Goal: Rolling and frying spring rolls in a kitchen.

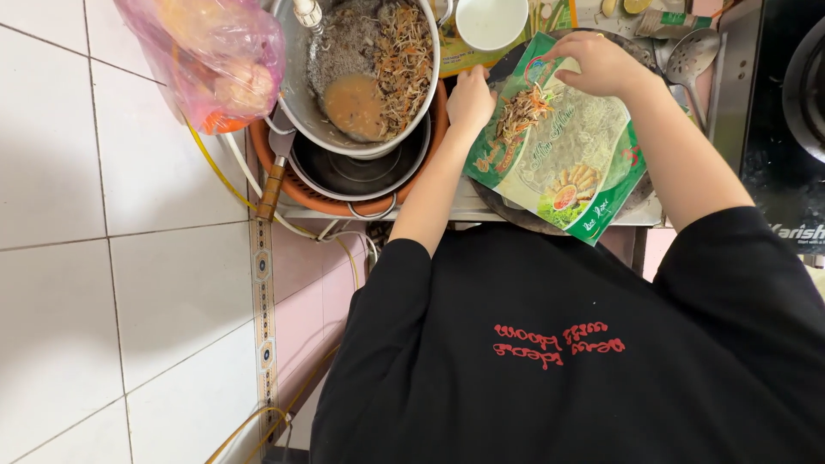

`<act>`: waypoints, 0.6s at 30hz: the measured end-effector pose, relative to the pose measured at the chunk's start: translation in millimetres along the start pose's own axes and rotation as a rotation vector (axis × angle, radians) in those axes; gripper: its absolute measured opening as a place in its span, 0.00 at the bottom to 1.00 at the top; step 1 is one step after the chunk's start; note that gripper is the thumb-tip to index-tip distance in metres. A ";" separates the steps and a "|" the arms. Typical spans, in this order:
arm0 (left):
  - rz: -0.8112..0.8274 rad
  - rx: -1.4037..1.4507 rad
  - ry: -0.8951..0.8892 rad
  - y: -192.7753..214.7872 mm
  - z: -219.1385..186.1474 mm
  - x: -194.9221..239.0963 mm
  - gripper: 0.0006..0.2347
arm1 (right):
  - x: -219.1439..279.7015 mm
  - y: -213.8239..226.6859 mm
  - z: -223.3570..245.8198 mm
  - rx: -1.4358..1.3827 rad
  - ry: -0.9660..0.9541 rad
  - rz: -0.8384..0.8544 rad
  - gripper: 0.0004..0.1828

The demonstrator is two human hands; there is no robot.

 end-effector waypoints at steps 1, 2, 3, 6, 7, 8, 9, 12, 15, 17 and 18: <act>0.011 -0.021 0.000 6.3 -8.0 2.4 0.13 | -1.1 -1.9 -0.8 -0.003 0.012 0.010 0.20; 0.023 -0.037 0.003 11.0 -16.8 5.5 0.13 | -0.9 -2.9 -2.2 -0.005 0.024 0.024 0.20; 0.023 -0.033 0.011 4.2 -10.8 5.4 0.13 | -0.4 -5.9 -2.7 -0.008 0.027 0.032 0.20; 0.112 -0.077 0.079 -10.1 3.3 -7.9 0.08 | -14.7 -3.3 -2.1 0.015 0.077 0.045 0.21; 0.114 -0.086 0.064 -10.5 4.3 -8.1 0.07 | -16.6 -5.4 -1.2 0.010 0.065 0.067 0.19; 0.118 -0.092 0.049 -14.5 4.8 -6.9 0.07 | -15.2 -7.9 -1.6 0.007 0.049 0.091 0.17; 0.115 -0.088 0.055 -11.2 -2.9 -1.8 0.07 | -16.6 -7.4 1.7 0.007 0.054 0.097 0.17; 0.050 -0.070 0.002 7.4 -27.8 6.5 0.12 | -26.3 -9.0 13.7 -0.047 0.125 0.068 0.17; 0.071 -0.070 0.050 6.2 -24.5 5.9 0.12 | -35.5 -32.6 14.4 -0.047 0.148 0.098 0.19; 0.118 -0.090 0.095 -7.6 -9.6 -4.6 0.09 | -43.4 -52.7 5.5 0.015 0.066 0.187 0.23; 0.111 -0.087 0.098 -11.8 -6.1 -6.6 0.09 | -47.0 -55.1 7.5 0.017 0.073 0.189 0.23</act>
Point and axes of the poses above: each hand's wrist, its own x-axis away from the middle knuckle, its own y-axis out of the back of the hand, z = x × y, the point moved 10 cm from there along -x, towards the middle knuckle, and after that the axes turned 11 degrees about x, right-handed, at the moved point
